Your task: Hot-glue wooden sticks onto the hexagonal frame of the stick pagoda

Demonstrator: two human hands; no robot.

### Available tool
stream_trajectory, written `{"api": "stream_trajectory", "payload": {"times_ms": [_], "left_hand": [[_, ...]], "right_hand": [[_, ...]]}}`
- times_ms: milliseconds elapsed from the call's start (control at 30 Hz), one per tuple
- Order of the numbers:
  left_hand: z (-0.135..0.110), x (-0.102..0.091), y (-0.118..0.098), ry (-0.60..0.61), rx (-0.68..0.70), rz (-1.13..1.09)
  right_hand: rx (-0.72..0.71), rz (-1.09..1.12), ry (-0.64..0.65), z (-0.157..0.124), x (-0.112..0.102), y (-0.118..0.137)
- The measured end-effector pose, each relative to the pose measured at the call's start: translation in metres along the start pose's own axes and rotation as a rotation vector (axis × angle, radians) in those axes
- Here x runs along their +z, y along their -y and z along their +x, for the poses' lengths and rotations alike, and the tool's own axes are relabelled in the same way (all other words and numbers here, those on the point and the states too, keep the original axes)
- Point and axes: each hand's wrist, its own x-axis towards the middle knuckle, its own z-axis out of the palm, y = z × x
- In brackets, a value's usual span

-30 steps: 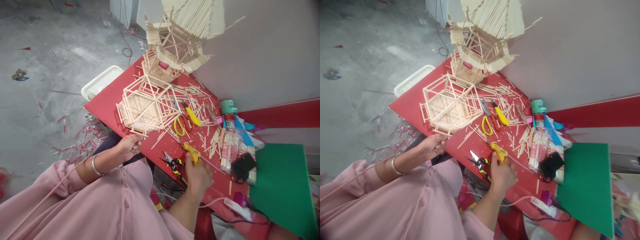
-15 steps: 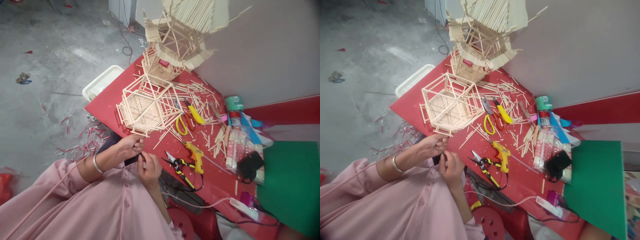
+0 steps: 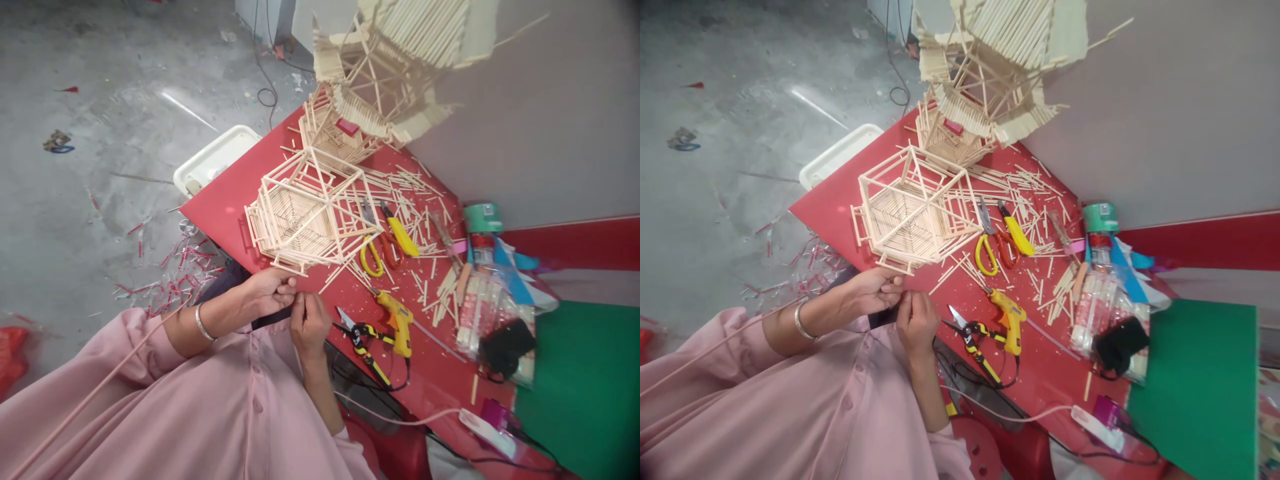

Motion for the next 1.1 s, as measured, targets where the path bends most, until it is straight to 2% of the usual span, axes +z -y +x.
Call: {"api": "stream_trajectory", "payload": {"times_ms": [467,933,1100], "left_hand": [[-0.0011,0.0022,-0.0035,-0.025,-0.027,-0.06],[-0.0018,0.0006,-0.0026,0.023,0.074,-0.109],[-0.0004,-0.0018,-0.0019,0.031,0.065,-0.088]], "right_hand": [[-0.016,-0.004,-0.015,-0.0011,0.0065,-0.0022],[-0.034,-0.028,-0.025,0.0023,0.0057,0.0008],[-0.027,-0.052,-0.021,0.0019,0.0069,-0.0004]]}}
